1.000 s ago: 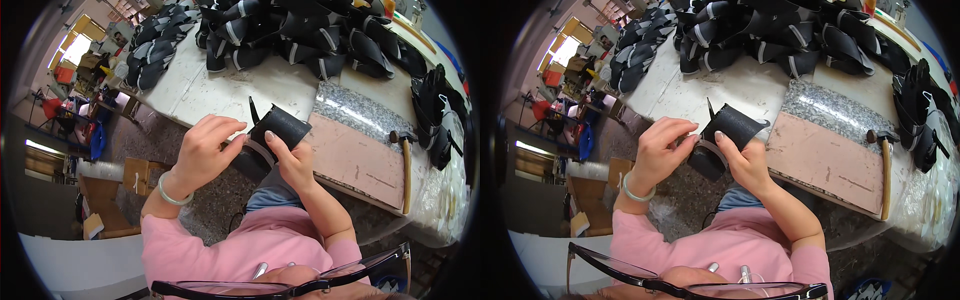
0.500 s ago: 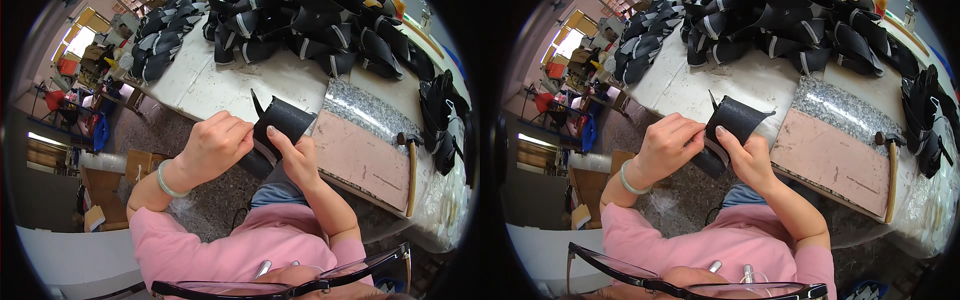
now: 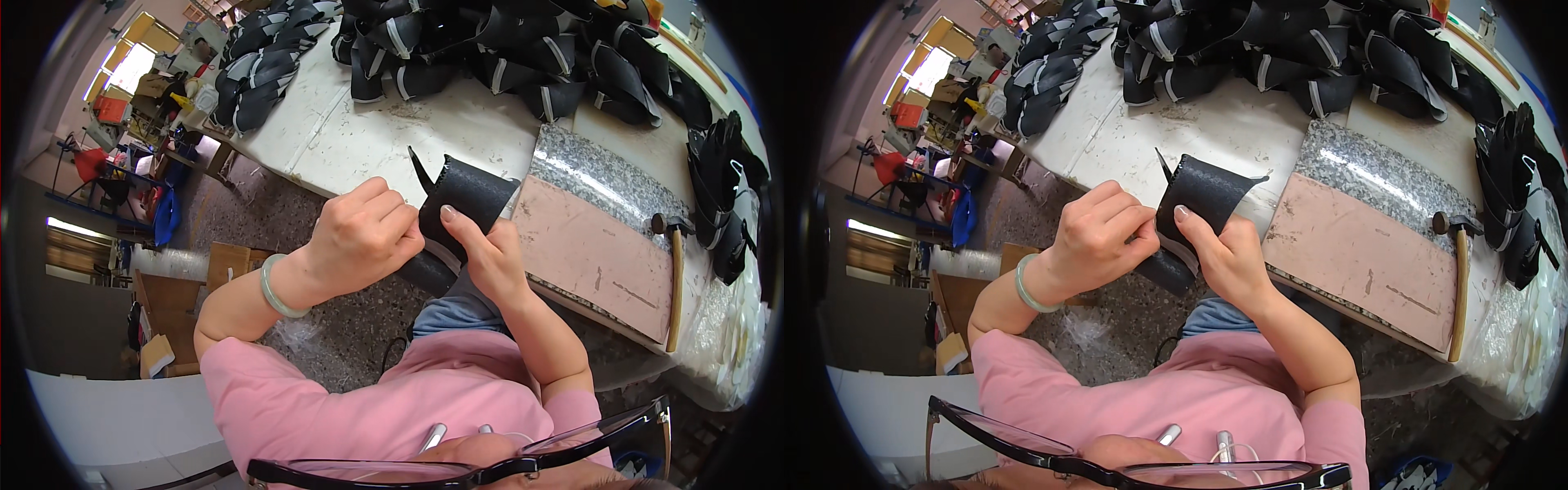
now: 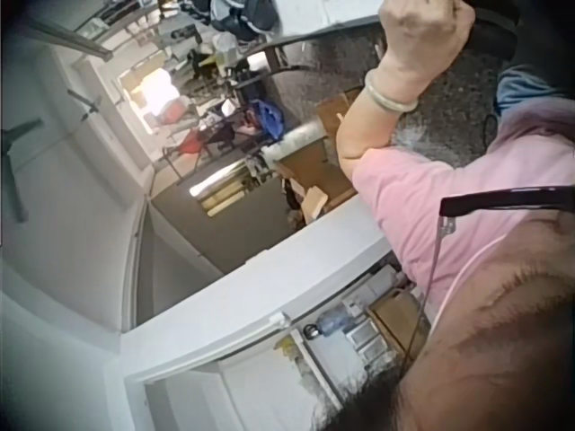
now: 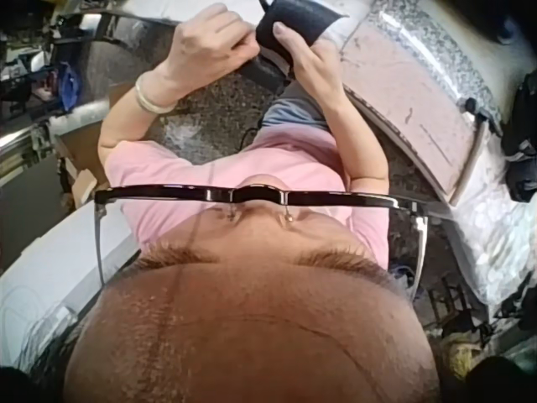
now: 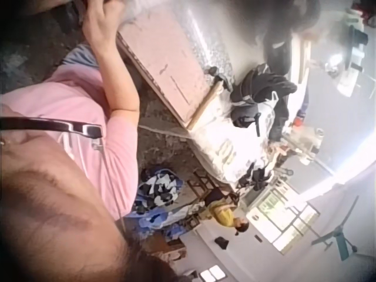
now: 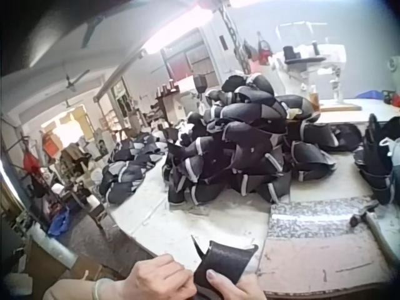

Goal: The person aligns and attaches shoe components by hand, presses the seams using a handheld tool, and places the assembled pieces into a basket on the floor.

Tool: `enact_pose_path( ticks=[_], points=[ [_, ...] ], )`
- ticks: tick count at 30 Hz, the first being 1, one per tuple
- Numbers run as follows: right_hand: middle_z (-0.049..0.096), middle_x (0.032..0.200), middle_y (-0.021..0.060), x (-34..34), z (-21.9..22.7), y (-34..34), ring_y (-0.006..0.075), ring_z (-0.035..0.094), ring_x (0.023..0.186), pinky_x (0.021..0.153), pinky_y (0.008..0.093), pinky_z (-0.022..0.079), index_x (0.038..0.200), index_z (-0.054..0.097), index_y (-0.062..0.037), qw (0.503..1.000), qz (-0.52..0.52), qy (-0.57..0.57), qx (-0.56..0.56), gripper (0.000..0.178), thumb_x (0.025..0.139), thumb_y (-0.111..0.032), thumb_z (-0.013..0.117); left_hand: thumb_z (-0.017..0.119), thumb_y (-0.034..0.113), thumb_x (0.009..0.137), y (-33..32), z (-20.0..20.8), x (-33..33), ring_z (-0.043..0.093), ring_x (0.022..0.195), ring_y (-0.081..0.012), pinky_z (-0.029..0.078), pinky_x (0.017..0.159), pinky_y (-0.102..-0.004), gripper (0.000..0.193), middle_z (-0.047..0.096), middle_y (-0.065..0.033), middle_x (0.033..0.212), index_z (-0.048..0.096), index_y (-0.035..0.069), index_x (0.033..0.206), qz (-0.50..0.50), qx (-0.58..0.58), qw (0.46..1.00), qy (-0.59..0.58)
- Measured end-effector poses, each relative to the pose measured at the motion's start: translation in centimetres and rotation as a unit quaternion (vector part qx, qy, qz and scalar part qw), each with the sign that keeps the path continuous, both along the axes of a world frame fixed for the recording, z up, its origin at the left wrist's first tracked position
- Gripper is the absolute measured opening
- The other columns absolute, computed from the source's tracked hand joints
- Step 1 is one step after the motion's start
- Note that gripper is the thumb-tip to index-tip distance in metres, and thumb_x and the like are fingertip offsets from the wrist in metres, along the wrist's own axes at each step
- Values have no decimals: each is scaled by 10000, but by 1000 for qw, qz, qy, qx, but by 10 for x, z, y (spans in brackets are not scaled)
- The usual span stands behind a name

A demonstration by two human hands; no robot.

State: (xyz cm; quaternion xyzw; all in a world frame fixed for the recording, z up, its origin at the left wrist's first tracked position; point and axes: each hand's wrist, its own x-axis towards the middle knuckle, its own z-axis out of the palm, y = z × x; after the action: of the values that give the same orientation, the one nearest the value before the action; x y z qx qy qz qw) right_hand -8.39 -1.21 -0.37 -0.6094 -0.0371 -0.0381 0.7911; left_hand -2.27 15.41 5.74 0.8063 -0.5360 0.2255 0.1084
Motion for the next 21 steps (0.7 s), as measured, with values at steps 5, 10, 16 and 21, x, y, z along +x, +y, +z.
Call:
enact_pose_path(
  ticks=[5, 10, 16, 21],
  points=[
    [629, 848, -4, -1, -2, -4, 69, 534, 771, 697, 243, 461, 970, 631, 32, 999, 9, 23, 43, 203, 933, -150, 549, 641, -15, 628, 1, 0, 3, 505, 548, -209, 429, 503, -280, 73, 544, -72, 599, 584, 23, 653, -20, -105, 987, 116],
    [635, 883, 13, -1, -1, -4, 75, 546, 821, 733, 243, 456, 974, 633, 33, 990, 26, 61, 127, 200, 924, -147, 561, 651, 6, 722, 7, 11, -2, 534, 577, -93, 421, 527, -224, 59, 613, -31, 654, 656, -21, 774, 90, -121, 897, 416],
    [643, 908, 37, 2, -5, -3, 87, 565, 823, 742, 242, 458, 981, 636, 37, 966, 64, 121, 218, 204, 909, -142, 568, 632, 60, 823, 19, 4, 10, 550, 648, -37, 423, 539, -195, 108, 647, -6, 739, 685, -26, 863, 134, -178, 694, 685],
    [638, 865, 26, -4, -1, -4, 80, 565, 784, 687, 241, 462, 958, 644, 27, 982, 15, 94, 162, 207, 917, -158, 559, 623, 62, 836, 14, 15, -1, 578, 664, -60, 443, 556, -190, 146, 666, -34, 802, 685, -36, 925, 140, -103, 754, 634]
  ],
)
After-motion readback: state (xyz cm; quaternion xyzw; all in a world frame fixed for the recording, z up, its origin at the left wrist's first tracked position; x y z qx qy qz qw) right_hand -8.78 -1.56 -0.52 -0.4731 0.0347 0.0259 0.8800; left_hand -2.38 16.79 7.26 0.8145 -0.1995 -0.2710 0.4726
